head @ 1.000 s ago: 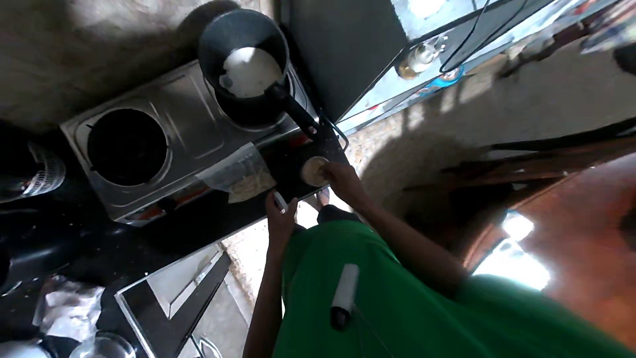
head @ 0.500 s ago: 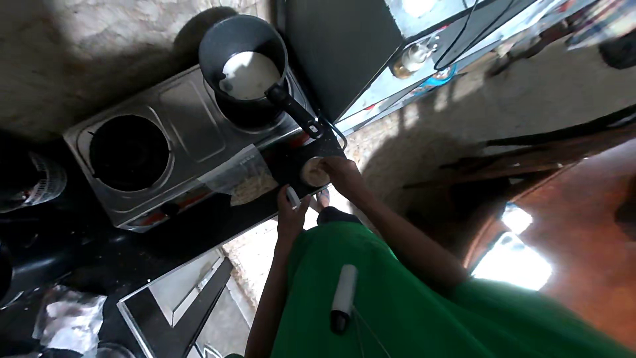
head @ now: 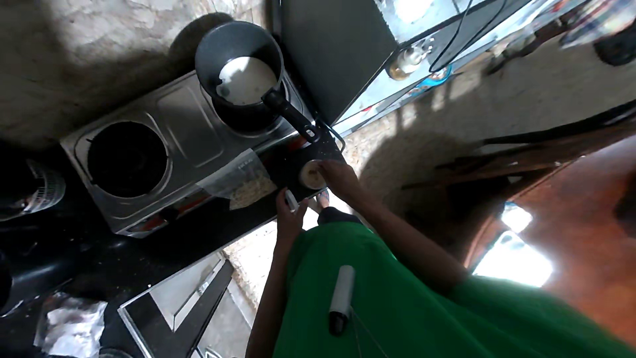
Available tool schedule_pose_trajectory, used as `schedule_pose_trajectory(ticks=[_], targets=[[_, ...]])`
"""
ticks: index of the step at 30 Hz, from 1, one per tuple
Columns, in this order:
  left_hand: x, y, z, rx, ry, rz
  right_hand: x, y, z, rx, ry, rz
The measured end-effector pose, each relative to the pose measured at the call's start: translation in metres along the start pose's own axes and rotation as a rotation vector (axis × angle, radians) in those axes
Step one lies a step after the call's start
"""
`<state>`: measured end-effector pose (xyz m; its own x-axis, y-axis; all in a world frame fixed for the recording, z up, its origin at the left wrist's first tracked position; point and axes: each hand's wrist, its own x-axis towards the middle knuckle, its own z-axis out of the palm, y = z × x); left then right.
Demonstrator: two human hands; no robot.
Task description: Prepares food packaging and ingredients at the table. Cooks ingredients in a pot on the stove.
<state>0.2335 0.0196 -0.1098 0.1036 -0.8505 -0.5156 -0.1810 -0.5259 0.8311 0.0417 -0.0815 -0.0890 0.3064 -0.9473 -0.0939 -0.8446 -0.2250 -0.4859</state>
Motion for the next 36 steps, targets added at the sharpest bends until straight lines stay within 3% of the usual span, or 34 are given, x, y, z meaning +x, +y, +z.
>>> schedule_pose_trajectory(ticks=[4,10,18,28,36], targets=[[-0.001,0.002,0.001,-0.002,0.000,-0.008,0.003,-0.006,-0.004,0.075,-0.053,0.110],[-0.001,0.000,-0.001,0.040,0.016,-0.012,0.005,-0.001,-0.014,0.226,0.077,0.137],[-0.002,0.001,-0.003,0.063,0.026,0.004,0.004,0.010,-0.025,0.388,0.048,0.333],[0.000,0.000,-0.001,0.075,0.024,0.013,0.002,0.011,-0.024,0.432,0.029,0.376],[-0.001,0.001,0.000,0.089,0.034,0.021,0.006,0.004,-0.014,0.380,0.114,0.250]])
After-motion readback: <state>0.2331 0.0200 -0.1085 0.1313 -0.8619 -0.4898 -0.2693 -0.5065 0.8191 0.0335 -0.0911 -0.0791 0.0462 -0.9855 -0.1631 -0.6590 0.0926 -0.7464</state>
